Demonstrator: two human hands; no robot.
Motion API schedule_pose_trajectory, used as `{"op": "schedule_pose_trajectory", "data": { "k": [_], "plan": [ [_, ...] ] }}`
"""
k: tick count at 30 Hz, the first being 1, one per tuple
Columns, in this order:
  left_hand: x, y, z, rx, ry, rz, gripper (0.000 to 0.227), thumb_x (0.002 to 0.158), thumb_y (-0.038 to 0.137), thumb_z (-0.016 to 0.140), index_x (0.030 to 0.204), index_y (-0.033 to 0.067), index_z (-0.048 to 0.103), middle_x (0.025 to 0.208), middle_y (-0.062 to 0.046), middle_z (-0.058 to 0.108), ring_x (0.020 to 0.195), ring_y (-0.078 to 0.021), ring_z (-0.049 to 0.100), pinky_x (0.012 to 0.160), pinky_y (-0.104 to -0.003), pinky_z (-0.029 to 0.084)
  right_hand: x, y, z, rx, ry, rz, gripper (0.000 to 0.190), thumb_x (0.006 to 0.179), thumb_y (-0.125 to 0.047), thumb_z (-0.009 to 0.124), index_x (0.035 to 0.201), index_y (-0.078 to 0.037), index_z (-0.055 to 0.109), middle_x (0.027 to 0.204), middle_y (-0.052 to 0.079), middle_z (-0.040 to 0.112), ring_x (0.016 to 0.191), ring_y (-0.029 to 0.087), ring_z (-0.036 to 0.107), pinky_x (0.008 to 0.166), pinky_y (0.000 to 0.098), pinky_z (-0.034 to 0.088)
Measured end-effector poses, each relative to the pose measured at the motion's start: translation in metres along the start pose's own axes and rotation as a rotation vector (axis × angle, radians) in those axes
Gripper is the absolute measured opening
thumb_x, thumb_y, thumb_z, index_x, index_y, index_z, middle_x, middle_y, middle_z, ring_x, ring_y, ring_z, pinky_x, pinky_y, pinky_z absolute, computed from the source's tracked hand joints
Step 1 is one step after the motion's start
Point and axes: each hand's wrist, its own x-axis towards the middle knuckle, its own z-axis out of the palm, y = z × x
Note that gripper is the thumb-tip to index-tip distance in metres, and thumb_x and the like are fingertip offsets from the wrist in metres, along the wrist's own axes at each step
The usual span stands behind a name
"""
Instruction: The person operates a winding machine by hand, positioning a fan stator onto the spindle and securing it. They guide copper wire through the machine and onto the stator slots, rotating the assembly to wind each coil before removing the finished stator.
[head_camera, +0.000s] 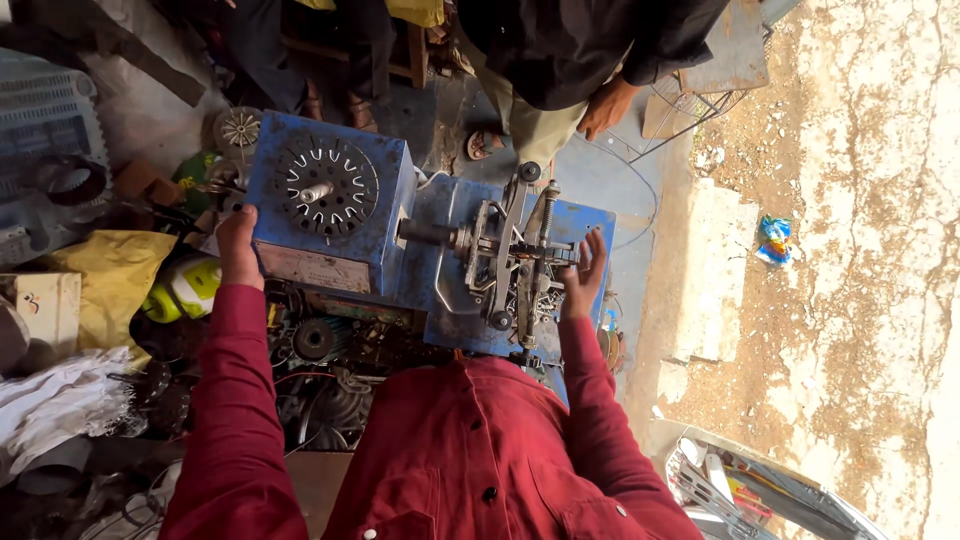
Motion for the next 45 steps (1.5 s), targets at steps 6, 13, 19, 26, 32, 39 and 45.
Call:
{"op": "schedule_pose_trajectory", "data": {
  "k": [6,13,19,26,32,39,45],
  "plan": [
    [0.006,-0.014,-0.008,0.019,0.013,-0.035,0.02,0.098,0.03,0.073,0.095,0.0106,0.068,0.095,0.008,0.061,0.092,-0.0072,0.054,0.091,-0.028,0.043,-0.019,-0.044,0.03,-0.45,-0.038,-0.2,0.089,0.069,-0.034,0.095,0.139,-0.003,0.05,0.146,0.018,0.053,0.136,0.035,0.054,0.115,0.0449,0.043],
    [-0.001,0.001,0.003,-0.021,0.014,-0.065,0.019,0.099,0.032,0.073,0.094,0.0136,0.068,0.097,0.008,0.061,0.094,-0.0076,0.055,0.092,-0.03,0.045,-0.02,-0.044,0.043,-0.574,0.082,-0.177,0.074,0.069,-0.034,0.095,0.123,-0.003,0.053,0.141,0.019,0.056,0.128,0.038,0.058,0.107,0.0449,0.048],
    [-0.008,0.016,0.012,-0.016,-0.019,-0.054,0.022,0.1,0.033,0.073,0.092,0.0138,0.068,0.095,0.007,0.06,0.092,-0.0076,0.054,0.091,-0.03,0.045,-0.021,-0.043,0.035,-0.537,0.045,-0.136,0.062,0.077,-0.028,0.085,0.125,-0.005,0.054,0.143,0.019,0.056,0.127,0.038,0.06,0.104,0.0425,0.049],
    [-0.012,0.023,0.017,-0.018,-0.028,-0.041,0.024,0.099,0.036,0.074,0.092,0.0143,0.066,0.096,0.007,0.061,0.093,-0.0085,0.056,0.09,-0.03,0.045,-0.023,-0.052,0.043,-0.57,0.061,-0.117,0.071,0.077,-0.03,0.087,0.13,-0.004,0.048,0.136,0.018,0.052,0.127,0.038,0.053,0.107,0.0433,0.044],
    [-0.008,0.018,0.011,-0.015,-0.028,-0.071,0.027,0.098,0.038,0.075,0.094,0.0139,0.066,0.099,0.006,0.062,0.095,-0.0097,0.055,0.092,-0.031,0.045,-0.021,-0.012,0.007,-0.367,-0.119,-0.078,0.065,0.088,-0.025,0.073,0.146,-0.007,0.051,0.144,0.014,0.056,0.136,0.034,0.054,0.117,0.045,0.041],
    [-0.007,0.011,0.007,-0.016,0.032,-0.078,0.028,0.094,0.036,0.076,0.107,0.013,0.068,0.11,0.003,0.064,0.106,-0.0118,0.057,0.101,-0.032,0.044,0.066,0.052,-0.042,0.381,-0.199,1.095,0.101,0.084,-0.073,0.063,0.162,-0.018,0.031,0.145,0.019,0.045,0.112,0.034,0.049,0.089,0.0472,0.042],
    [-0.004,0.009,0.007,-0.049,0.058,-0.08,0.034,0.094,0.035,0.077,0.115,0.013,0.06,0.115,0.004,0.06,0.11,-0.0112,0.056,0.104,-0.032,0.044,0.077,0.058,-0.024,0.069,-0.196,1.302,0.111,0.068,-0.07,0.073,0.157,-0.011,0.042,0.154,0.025,0.043,0.124,0.042,0.053,0.096,0.0533,0.046]
  ]
}}
